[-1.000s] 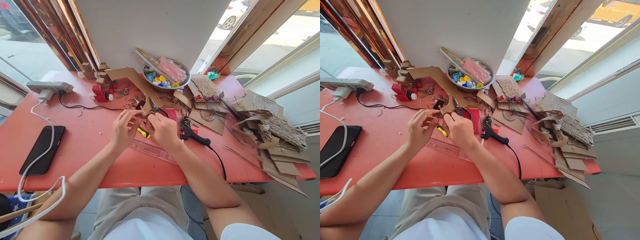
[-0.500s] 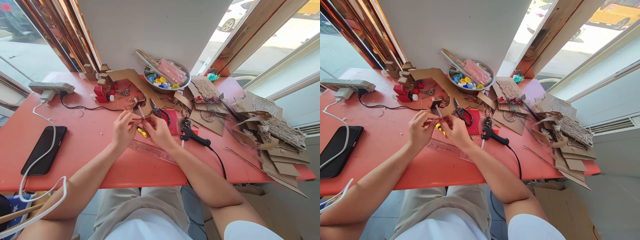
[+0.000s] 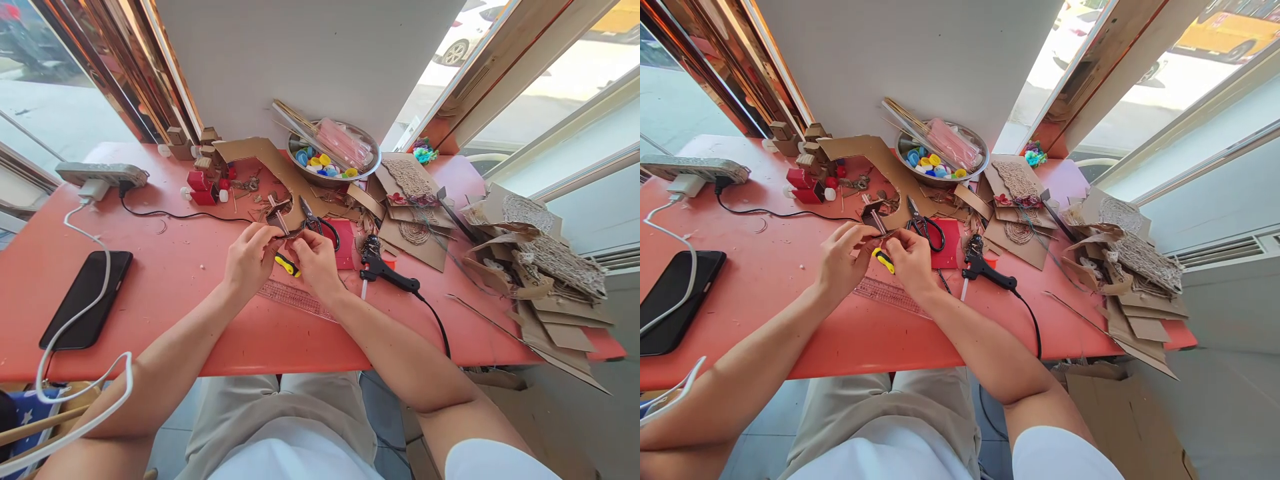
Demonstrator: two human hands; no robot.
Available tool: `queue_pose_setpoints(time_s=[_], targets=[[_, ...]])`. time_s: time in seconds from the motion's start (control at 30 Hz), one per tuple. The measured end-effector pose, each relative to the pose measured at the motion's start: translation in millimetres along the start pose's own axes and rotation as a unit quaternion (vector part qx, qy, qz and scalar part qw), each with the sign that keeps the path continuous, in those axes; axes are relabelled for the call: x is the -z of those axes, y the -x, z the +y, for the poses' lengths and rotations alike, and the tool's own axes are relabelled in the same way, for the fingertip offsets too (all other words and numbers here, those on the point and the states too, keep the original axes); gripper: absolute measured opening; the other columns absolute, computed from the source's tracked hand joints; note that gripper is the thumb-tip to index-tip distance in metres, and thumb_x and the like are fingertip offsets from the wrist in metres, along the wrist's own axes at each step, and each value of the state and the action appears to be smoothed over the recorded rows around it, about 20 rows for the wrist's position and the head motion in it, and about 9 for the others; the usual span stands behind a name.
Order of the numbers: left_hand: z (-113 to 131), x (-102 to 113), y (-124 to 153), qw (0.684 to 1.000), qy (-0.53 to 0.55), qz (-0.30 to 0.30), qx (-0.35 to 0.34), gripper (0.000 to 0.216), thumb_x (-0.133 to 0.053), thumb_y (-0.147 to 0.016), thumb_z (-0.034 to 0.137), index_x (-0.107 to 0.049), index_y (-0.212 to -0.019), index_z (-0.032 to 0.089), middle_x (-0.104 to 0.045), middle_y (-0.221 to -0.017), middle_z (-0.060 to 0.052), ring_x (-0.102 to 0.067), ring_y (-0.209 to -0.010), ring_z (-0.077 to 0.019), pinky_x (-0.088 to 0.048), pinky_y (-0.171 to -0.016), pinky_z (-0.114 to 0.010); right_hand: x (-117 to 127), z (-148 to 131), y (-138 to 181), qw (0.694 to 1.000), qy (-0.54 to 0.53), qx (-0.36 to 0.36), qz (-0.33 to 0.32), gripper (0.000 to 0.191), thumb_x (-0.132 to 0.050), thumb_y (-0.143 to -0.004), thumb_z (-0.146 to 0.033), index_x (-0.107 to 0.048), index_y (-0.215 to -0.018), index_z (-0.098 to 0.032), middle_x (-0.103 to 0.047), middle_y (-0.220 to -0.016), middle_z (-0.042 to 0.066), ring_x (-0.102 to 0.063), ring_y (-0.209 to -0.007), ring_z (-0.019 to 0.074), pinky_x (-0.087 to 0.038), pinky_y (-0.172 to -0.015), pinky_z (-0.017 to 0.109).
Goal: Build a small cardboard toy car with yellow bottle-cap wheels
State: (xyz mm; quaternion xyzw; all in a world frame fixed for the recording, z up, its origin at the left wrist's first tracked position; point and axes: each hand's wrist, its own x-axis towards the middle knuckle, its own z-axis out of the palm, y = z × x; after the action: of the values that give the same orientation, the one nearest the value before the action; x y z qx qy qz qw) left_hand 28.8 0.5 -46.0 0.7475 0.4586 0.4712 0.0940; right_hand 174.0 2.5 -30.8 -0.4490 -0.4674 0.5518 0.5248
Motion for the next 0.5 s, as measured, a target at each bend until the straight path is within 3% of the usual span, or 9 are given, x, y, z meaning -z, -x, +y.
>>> queue_pose_setpoints(time_s=[0.13,0.3,0.37,0.5], targets=[[3.8,1.7,-0.5,0.997,-0.074,0.023,-0.014,0.019,-0.06,-0.101,0.029,-0.075,-0.112,0.027,-0.067,-0.097,-0.005,-0.065,-0.074,-0.0155,-0.049,-0.057,-0.023,-4.6,3.0,-2.7,0.997,-0.065,-0.03,0.006,0.016,-0.06,-0.063,-0.038,-0.052,-0.062,-0.024,-0.051,-0.065,-0.003,-0.045,-0.062,0.0108,-0.043,-0.058,0.024],[5.7,-0.6,-3.9,0.989,-0.116,0.042,-0.087,0.028,-0.051,-0.105,0.025,-0.079,-0.106,0.028,-0.074,-0.103,-0.008,-0.071,-0.091,-0.0192,-0.059,-0.079,-0.028,-5.0,1.9,-2.4,0.998,-0.052,-0.033,-0.006,0.018,-0.059,-0.066,-0.04,-0.049,-0.063,-0.025,-0.047,-0.065,-0.003,-0.045,-0.063,0.0115,-0.042,-0.057,0.023],[5.8,-3.3,-3.6,0.99,-0.108,0.033,-0.082,0.033,-0.046,-0.107,0.027,-0.079,-0.109,0.027,-0.077,-0.103,-0.008,-0.072,-0.094,-0.0196,-0.06,-0.082,-0.028,-4.9,2.5,-1.9,0.999,-0.046,-0.024,0.0,0.02,-0.059,-0.066,-0.042,-0.05,-0.066,-0.025,-0.048,-0.067,-0.002,-0.046,-0.065,0.0122,-0.044,-0.059,0.024],[5.9,-7.0,-1.5,0.997,-0.058,0.021,-0.046,0.033,-0.046,-0.108,0.03,-0.079,-0.108,0.026,-0.078,-0.1,-0.008,-0.073,-0.088,-0.018,-0.057,-0.072,-0.025,-4.7,4.5,-1.4,0.999,-0.032,-0.002,0.005,0.021,-0.059,-0.068,-0.044,-0.052,-0.065,-0.025,-0.049,-0.066,-0.002,-0.045,-0.066,0.0132,-0.044,-0.062,0.026]])
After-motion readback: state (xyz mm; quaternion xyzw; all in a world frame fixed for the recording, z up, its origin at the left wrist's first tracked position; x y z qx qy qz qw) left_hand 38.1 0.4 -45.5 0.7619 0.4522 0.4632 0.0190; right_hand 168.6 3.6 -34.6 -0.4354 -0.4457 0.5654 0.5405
